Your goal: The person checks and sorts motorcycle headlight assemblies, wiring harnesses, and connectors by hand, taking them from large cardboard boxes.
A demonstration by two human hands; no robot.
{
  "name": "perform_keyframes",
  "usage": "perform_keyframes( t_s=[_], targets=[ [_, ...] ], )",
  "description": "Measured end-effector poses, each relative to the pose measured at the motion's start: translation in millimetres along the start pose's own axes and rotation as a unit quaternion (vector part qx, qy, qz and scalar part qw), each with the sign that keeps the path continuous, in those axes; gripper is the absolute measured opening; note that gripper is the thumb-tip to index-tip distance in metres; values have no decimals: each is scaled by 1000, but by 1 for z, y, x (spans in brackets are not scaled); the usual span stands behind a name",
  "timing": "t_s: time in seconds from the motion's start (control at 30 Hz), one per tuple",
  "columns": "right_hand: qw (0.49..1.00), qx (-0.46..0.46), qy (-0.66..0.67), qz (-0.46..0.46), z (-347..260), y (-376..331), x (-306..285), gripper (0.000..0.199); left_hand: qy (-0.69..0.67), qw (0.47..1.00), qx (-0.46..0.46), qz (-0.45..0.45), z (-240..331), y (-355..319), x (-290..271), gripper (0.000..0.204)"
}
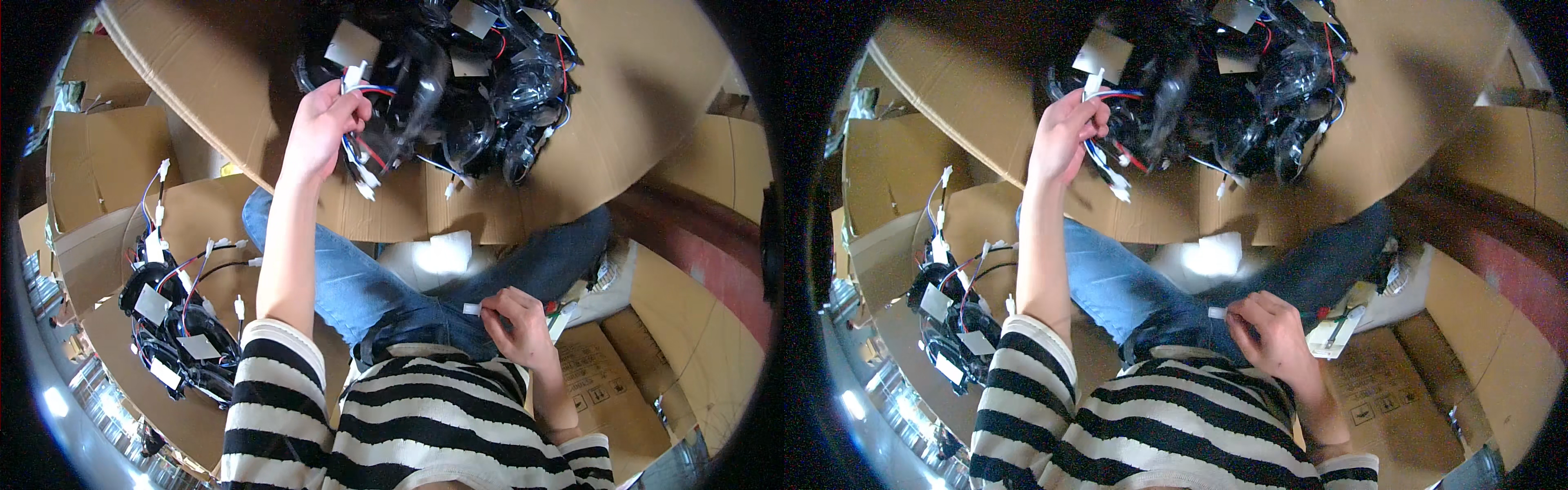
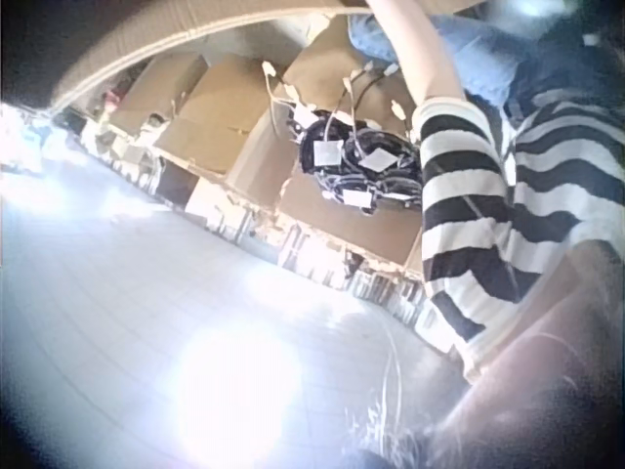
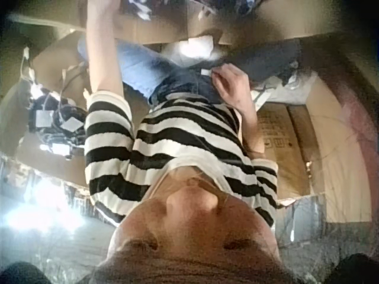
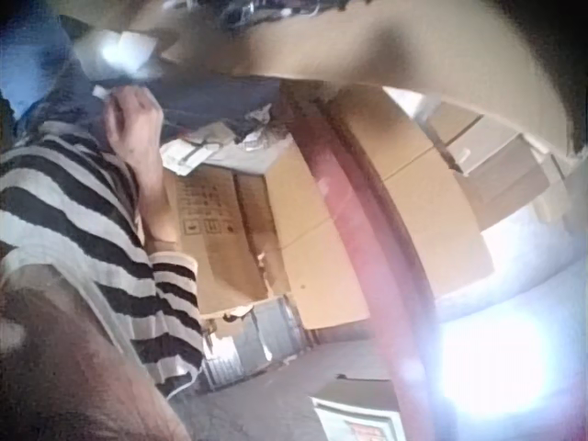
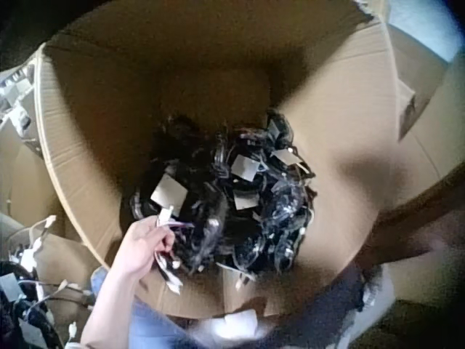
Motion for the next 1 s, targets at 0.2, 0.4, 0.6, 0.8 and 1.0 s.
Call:
perform_keyframes(
  t_s=[0.2,0.4,0.6,0.8,1.0],
  targets=[
    [999,-36,-14,11,-10,-14,1,6,27,996,-58,-69,-15,-52,39,21],
    [998,-46,-24,31,-17,-28,-1,5,278,944,-84,-158,-55,-39,64,17],
    [998,-46,-26,31,-19,-33,3,7,520,843,140,-8,-79,4,45,22],
    [999,-23,-35,29,-9,-35,2,7,317,895,182,256,-61,-37,15,15],
    [999,-23,-23,17,-8,-29,7,7,116,958,-100,243,-186,-77,-3,34]
  ],
)
Point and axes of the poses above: each hand's wrist, its own y-axis towards the middle knuckle, its own x-axis out of the palm, z = x × y, the point moved 8 cm from there along y, towards the middle knuckle, and after that the axes turned 13 degrees about -x, right-handed, at the moved point
